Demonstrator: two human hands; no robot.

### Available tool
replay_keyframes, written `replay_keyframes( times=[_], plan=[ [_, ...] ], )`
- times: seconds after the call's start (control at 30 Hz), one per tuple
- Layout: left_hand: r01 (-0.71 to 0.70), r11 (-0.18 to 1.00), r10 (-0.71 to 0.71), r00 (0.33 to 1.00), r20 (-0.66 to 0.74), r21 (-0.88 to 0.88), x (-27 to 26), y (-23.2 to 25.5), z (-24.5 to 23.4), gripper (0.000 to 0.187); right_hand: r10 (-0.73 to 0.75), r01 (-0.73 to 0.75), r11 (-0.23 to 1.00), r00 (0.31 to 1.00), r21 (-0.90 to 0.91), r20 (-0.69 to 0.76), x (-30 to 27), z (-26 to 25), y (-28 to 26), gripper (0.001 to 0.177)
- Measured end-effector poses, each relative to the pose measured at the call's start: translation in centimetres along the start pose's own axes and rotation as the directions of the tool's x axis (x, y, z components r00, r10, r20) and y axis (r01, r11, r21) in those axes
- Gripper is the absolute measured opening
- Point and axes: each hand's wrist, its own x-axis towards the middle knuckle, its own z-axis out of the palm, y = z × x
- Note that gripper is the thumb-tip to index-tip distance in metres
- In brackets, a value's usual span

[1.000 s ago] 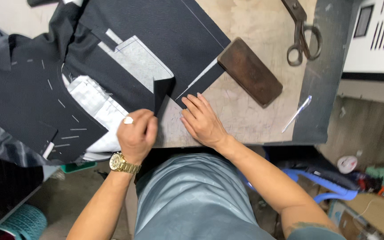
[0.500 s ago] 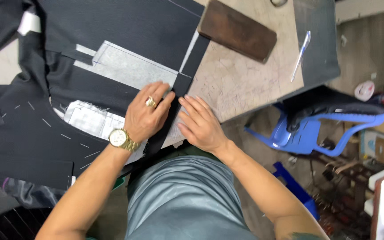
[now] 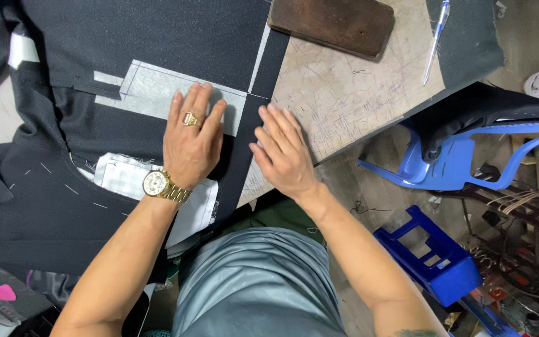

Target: The person irons a piece of dark fabric and uses a wooden block to press the seams.

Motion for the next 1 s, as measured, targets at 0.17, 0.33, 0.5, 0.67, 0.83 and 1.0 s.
replay_keyframes(
  times=[0.17, 0.33, 0.5, 0.67, 0.83, 1.0],
  plan=[
    [0.026, 0.995, -0.051, 0.962, 0.267, 0.095, -0.7, 0.4, 0.0, 0.052, -0.072, 0.077, 0.99, 0.996, -0.116, 0.046, 1.2, 0.7, 1.3, 0.025],
    [0.033, 0.998, -0.045, 0.966, 0.254, 0.051, -0.6, 0.3, 0.2, 0.053, -0.019, 0.021, 0.996, 1.0, -0.087, 0.024, 0.1, 0.5, -0.1, 0.027],
    [0.05, 0.997, -0.065, 0.955, 0.289, 0.058, -0.6, 0.4, 0.4, 0.052, -0.009, 0.011, 0.997, 1.0, -0.082, 0.017, -0.4, 0.6, -0.1, 0.028],
    [0.054, 0.998, -0.061, 0.979, 0.196, 0.041, -1.0, 0.3, 0.4, 0.048, 0.114, -0.114, 0.993, 0.988, 0.01, -0.1, -1.1, 0.4, -1.2, 0.02],
    [0.106, 0.991, -0.122, 0.961, 0.249, 0.077, -1.8, 0.6, -0.1, 0.049, 0.429, -0.405, 0.878, 0.902, 0.257, -0.044, -1.1, -0.5, -3.4, 0.02],
    [0.147, 0.986, -0.164, 0.928, 0.333, 0.078, -1.9, 0.7, 0.0, 0.051, 0.691, -0.633, 0.619, 0.721, 0.465, 0.061, -0.8, -0.4, -4.5, 0.034]
  ],
)
